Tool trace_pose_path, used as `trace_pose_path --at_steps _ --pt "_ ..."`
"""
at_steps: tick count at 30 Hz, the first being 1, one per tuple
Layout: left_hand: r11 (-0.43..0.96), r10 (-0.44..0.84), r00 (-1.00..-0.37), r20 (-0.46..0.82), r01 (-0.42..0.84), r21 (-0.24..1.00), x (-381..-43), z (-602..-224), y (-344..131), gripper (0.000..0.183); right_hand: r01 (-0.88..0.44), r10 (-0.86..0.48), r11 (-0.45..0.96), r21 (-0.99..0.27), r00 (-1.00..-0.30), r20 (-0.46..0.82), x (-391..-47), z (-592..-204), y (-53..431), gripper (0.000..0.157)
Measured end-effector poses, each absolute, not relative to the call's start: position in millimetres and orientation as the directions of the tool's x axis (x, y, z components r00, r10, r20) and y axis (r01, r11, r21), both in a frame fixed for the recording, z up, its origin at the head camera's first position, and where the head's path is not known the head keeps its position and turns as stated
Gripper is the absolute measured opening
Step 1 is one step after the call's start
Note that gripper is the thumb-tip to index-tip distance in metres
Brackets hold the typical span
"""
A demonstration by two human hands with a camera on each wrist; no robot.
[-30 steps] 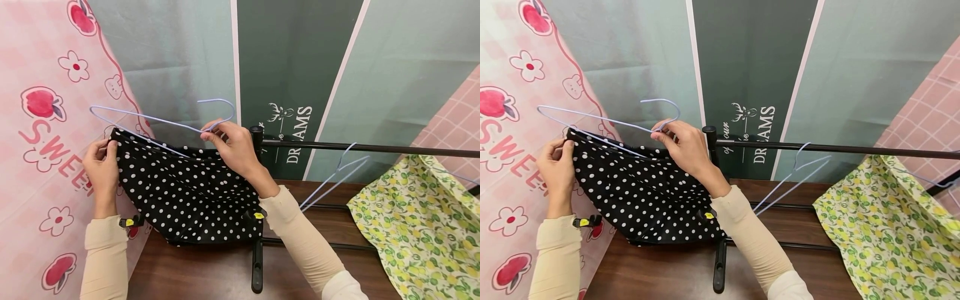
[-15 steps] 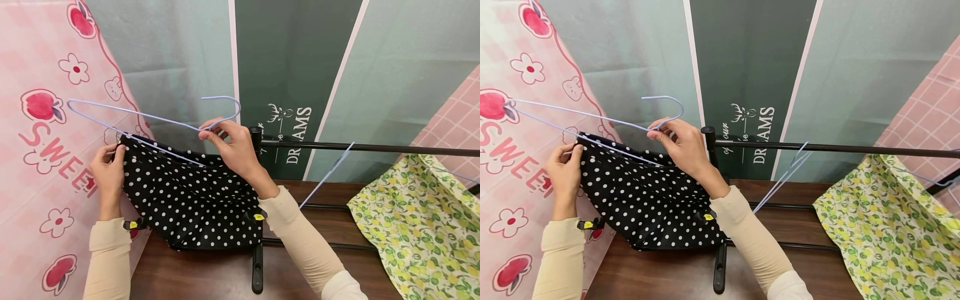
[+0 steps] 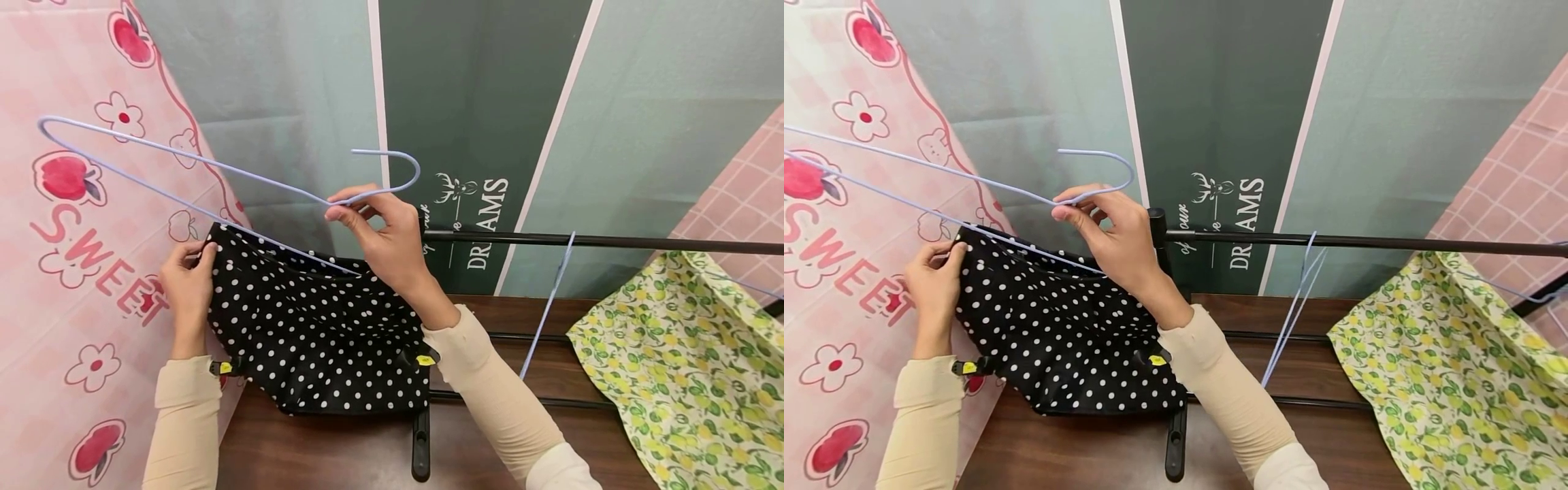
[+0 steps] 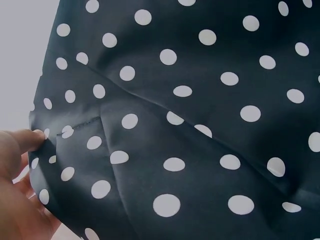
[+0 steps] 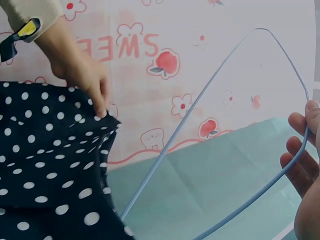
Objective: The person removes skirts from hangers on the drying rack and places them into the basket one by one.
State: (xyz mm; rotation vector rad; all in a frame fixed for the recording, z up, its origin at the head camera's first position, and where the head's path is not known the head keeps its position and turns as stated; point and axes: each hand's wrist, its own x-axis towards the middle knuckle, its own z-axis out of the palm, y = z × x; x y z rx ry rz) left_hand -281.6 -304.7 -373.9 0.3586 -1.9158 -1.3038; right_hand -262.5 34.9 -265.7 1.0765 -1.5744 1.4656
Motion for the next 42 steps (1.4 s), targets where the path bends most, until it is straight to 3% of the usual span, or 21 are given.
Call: trace_pose_path --at_steps 8,23,33,42 --pt "0.442 -0.615 -0.678 0.402 0.125 0.888 -281.5 -375.6 -304.9 0.034 -0.934 -0.049 -0.057 -0.353 -0.351 0.935 -253.0 -255.1 36.9 0.013" --pt "0.415 -0.644 -0.688 0.336 0.056 0.908 -278.5 -379.6 -305.8 0.025 -0.954 0.009 -0.036 -0.296 -0.297 0.955 -246.3 -251.0 41.7 0.013" --pt "0.411 -0.626 -0.703 0.337 0.07 0.909 -274.3 -387.2 -306.9 0.031 -0.943 -0.025 -0.063 -0.326 -0.325 0.946 -244.4 -259.8 42.6 0.016" --pt "0.423 -0.575 -0.747 0.334 0.079 0.903 -267.4 -400.6 -298.5 0.032 -0.911 -0.058 -0.054 -0.409 -0.406 0.912 -245.4 -282.5 39.6 0.009"
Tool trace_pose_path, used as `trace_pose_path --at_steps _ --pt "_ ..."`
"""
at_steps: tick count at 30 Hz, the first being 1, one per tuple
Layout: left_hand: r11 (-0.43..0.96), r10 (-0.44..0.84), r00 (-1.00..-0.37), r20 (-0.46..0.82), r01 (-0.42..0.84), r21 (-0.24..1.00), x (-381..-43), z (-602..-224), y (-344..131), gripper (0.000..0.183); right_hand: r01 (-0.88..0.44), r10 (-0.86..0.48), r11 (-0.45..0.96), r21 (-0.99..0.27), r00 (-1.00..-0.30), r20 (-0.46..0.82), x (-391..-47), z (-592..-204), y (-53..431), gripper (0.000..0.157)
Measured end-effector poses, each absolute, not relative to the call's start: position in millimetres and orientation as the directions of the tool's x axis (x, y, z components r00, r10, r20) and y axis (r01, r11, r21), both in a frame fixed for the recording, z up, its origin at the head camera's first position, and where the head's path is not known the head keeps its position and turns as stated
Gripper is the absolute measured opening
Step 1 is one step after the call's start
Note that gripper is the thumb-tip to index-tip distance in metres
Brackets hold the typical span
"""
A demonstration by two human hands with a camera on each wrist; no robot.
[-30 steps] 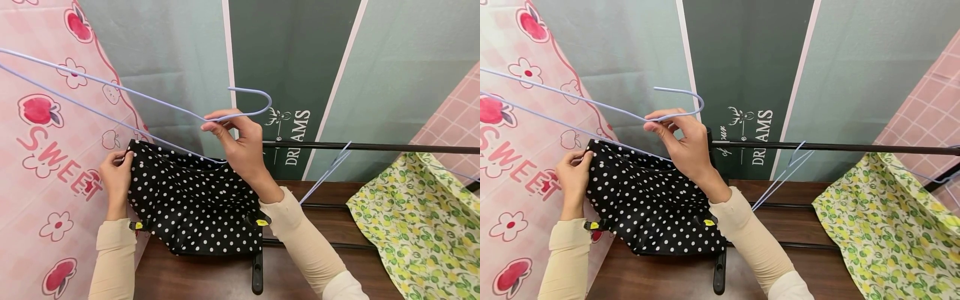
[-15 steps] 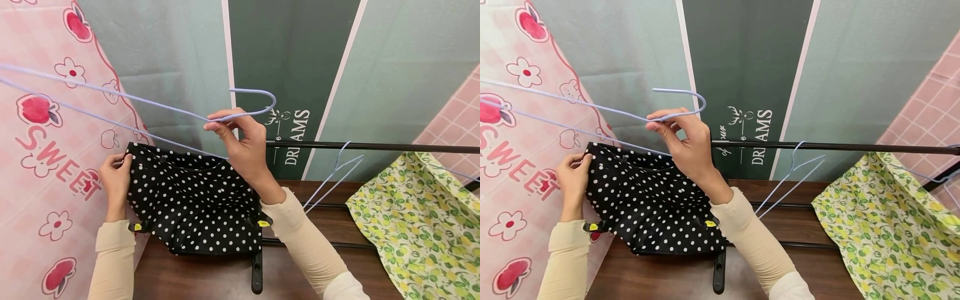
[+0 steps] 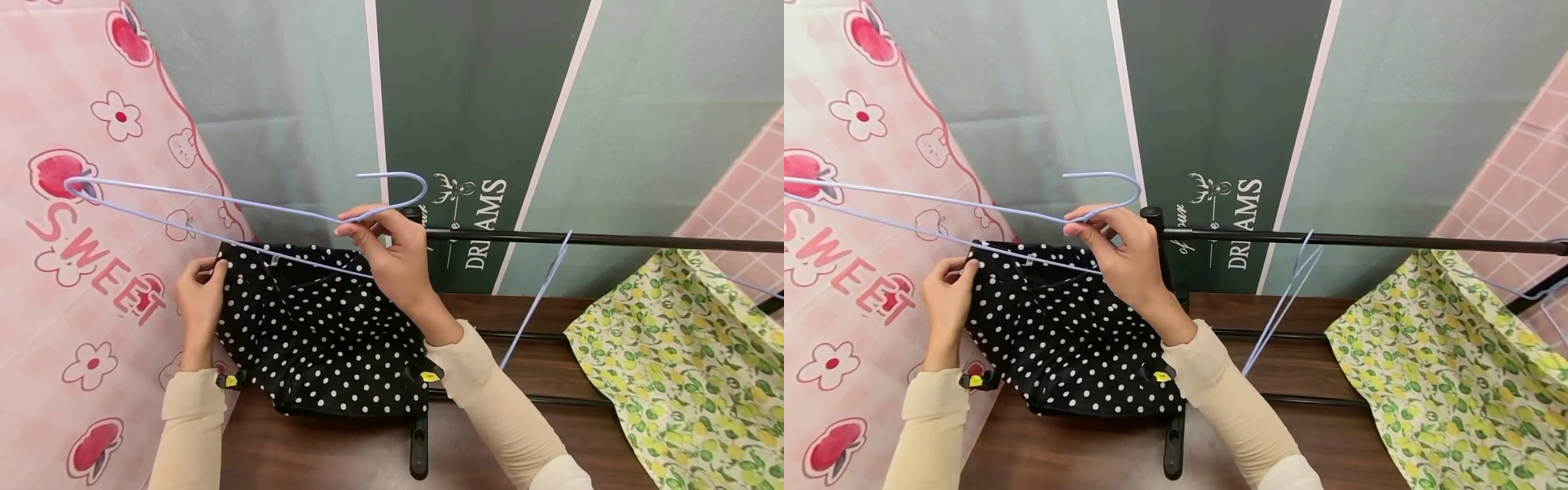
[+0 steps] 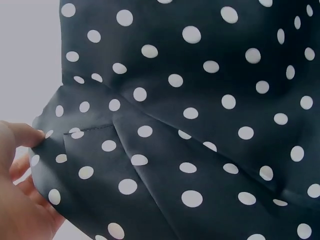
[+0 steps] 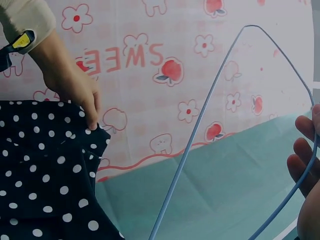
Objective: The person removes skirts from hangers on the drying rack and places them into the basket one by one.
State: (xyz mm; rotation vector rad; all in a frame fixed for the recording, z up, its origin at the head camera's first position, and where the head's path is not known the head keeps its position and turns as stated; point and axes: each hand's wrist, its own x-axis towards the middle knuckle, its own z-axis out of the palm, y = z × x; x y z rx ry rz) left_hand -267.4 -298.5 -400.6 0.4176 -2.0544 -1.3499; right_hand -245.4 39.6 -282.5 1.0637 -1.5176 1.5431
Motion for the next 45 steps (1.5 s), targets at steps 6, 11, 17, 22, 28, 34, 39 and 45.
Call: trace_pose_path --at_steps 6,11,17,22,28,34,39,45 --pt "0.483 -0.501 -0.772 0.39 0.124 0.867 -262.3 -408.8 -283.4 0.028 -0.903 -0.067 -0.044 -0.427 -0.424 0.903 -246.8 -291.5 40.5 0.01" --pt "0.478 -0.4 -0.803 0.442 0.229 0.848 -259.1 -416.1 -265.1 0.017 -0.895 -0.072 -0.046 -0.444 -0.44 0.895 -246.8 -295.4 43.6 0.01" --pt "0.5 -0.262 -0.831 0.492 0.319 0.805 -248.8 -425.4 -238.2 0.009 -0.889 -0.06 -0.035 -0.456 -0.454 0.889 -246.8 -300.2 48.8 0.01" --pt "0.56 -0.141 -0.852 0.504 0.351 0.75 -243.2 -434.7 -219.2 0.007 -0.882 -0.053 -0.028 -0.47 -0.468 0.882 -248.1 -304.9 53.1 0.01" --pt "0.608 0.03 -0.881 0.471 0.391 0.692 -241.2 -447.9 -198.1 0.011 -0.88 -0.049 -0.006 -0.475 -0.474 0.879 -248.8 -309.7 57.9 0.009" --pt "0.639 0.214 -0.886 0.41 0.445 0.627 -241.3 -466.3 -175.9 0.013 -0.874 -0.046 0.011 -0.486 -0.485 0.873 -250.4 -313.7 60.2 0.008" --pt "0.65 0.305 -0.896 0.323 0.443 0.618 -243.8 -487.9 -158.6 0.013 -0.872 -0.05 0.014 -0.489 -0.489 0.871 -250.4 -315.3 60.7 0.009" --pt "0.684 0.307 -0.921 0.241 0.39 0.617 -247.3 -508.4 -145.1 0.011 -0.869 -0.049 0.01 -0.495 -0.495 0.867 -249.1 -317.3 60.6 0.009"
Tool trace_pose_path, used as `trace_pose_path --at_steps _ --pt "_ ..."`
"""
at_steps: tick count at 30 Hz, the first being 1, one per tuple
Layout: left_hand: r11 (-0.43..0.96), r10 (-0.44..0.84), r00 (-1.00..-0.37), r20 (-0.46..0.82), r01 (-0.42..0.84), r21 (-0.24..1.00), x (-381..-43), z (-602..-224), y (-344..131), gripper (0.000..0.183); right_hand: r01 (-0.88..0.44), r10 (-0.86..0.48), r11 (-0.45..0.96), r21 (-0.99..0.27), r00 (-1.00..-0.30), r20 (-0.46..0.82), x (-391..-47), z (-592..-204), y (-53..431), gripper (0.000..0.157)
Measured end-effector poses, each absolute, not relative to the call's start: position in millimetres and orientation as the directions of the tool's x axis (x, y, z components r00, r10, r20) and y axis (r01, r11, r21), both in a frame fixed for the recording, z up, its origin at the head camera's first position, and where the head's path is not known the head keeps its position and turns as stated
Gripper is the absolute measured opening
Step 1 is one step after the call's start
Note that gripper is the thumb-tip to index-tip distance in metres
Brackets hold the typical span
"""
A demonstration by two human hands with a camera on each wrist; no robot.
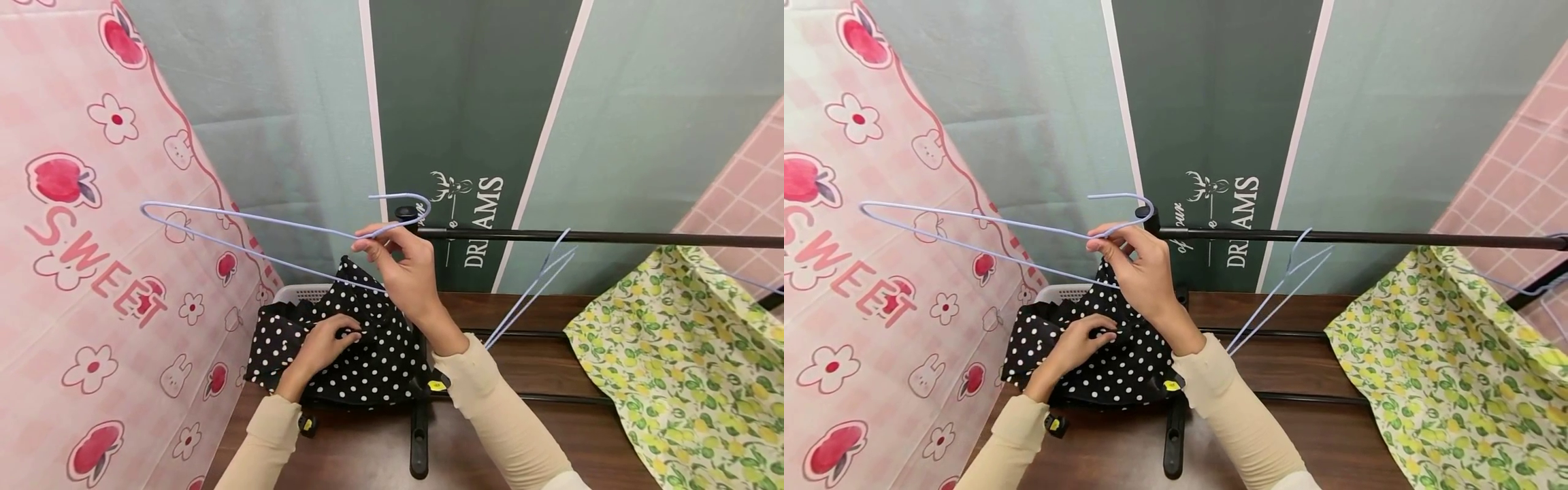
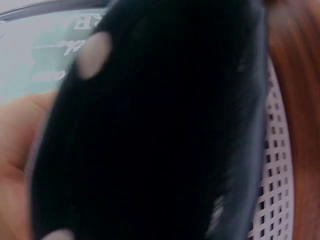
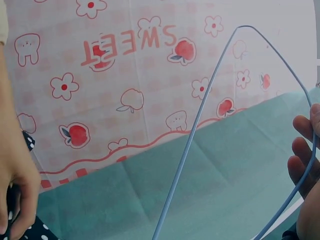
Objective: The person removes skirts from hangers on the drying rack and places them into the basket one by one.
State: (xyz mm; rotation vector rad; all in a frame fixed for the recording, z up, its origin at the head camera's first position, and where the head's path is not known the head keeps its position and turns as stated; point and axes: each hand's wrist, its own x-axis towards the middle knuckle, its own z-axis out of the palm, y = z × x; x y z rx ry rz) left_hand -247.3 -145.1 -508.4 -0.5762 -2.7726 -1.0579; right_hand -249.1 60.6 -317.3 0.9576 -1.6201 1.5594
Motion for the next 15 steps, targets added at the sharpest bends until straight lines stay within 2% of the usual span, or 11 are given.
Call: trace_pose_path --at_steps 7,11,15 --pt "0.756 0.342 -0.93 0.132 0.356 0.55 -249.2 -523.1 -138.9 0.015 -0.862 -0.052 0.011 -0.506 -0.506 0.861 -247.4 -319.6 60.0 0.009" --pt "0.789 0.423 -0.906 0.002 0.37 0.491 -247.1 -528.3 -137.8 0.035 -0.857 -0.057 0.018 -0.515 -0.515 0.855 -246.6 -320.9 59.4 0.009" --pt "0.817 0.439 -0.89 -0.12 0.341 0.465 -245.9 -531.6 -136.4 0.05 -0.856 -0.06 0.025 -0.516 -0.517 0.854 -246.3 -322.0 58.7 0.009"
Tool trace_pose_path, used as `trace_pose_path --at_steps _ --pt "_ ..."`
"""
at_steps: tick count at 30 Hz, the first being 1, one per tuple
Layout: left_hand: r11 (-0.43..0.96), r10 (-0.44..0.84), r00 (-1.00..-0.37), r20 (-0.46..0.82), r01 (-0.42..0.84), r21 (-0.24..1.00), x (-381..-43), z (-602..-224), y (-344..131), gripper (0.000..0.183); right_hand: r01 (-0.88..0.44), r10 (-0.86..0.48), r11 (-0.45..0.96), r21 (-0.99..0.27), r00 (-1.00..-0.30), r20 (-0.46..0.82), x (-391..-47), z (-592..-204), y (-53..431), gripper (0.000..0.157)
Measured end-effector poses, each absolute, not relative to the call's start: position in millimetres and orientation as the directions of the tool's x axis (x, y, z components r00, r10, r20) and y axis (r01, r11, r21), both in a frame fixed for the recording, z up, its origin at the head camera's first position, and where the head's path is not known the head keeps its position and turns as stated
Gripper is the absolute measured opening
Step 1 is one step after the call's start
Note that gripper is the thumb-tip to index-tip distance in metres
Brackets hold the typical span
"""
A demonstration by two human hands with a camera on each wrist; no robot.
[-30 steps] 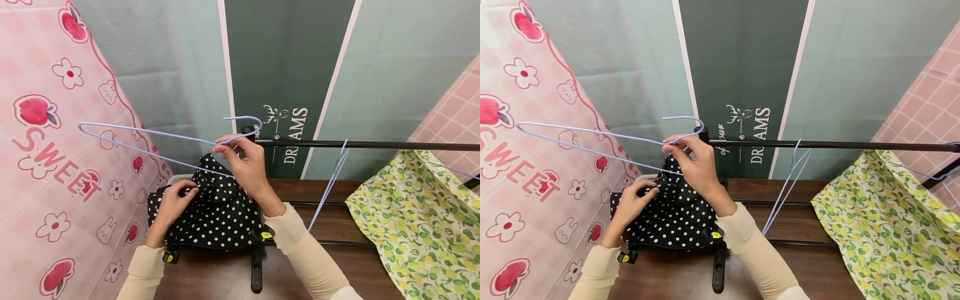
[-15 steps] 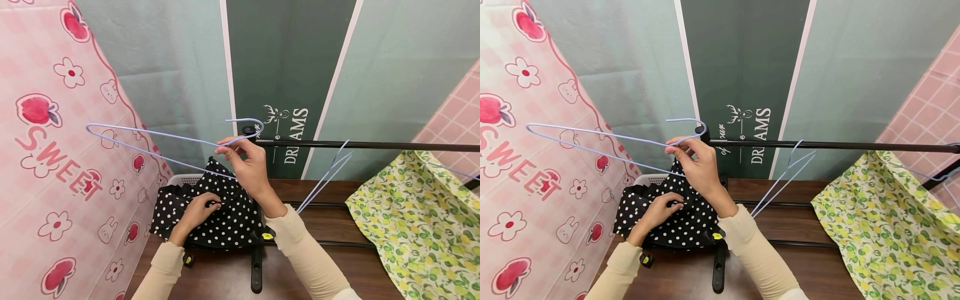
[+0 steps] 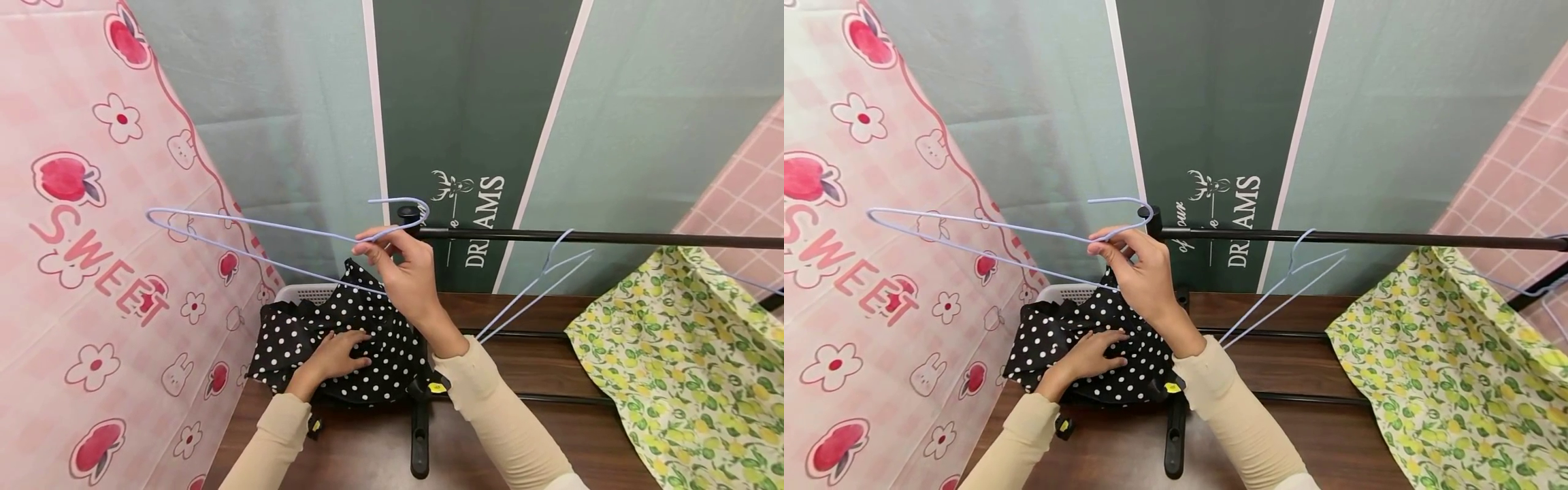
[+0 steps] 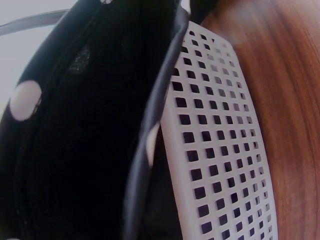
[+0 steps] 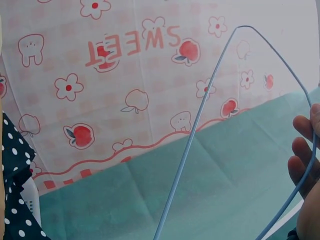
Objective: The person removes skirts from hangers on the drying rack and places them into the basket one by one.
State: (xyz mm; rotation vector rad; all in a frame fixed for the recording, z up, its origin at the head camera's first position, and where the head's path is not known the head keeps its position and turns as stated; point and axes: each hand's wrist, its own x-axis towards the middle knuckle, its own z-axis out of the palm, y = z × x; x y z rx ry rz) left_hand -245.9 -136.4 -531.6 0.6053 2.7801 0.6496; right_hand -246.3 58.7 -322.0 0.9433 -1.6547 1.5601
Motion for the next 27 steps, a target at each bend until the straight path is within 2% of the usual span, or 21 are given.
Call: trace_pose_path --at_steps 13,27 --pt "0.876 0.388 -0.888 -0.246 0.273 0.399 -254.0 -538.8 -132.4 0.051 -0.865 -0.074 0.036 -0.5 -0.501 0.862 -245.7 -322.8 57.2 0.009" --pt "0.907 0.353 -0.872 -0.338 0.231 0.353 -266.8 -551.2 -131.3 0.054 -0.855 -0.094 0.025 -0.519 -0.518 0.85 -243.0 -327.8 56.1 0.009"
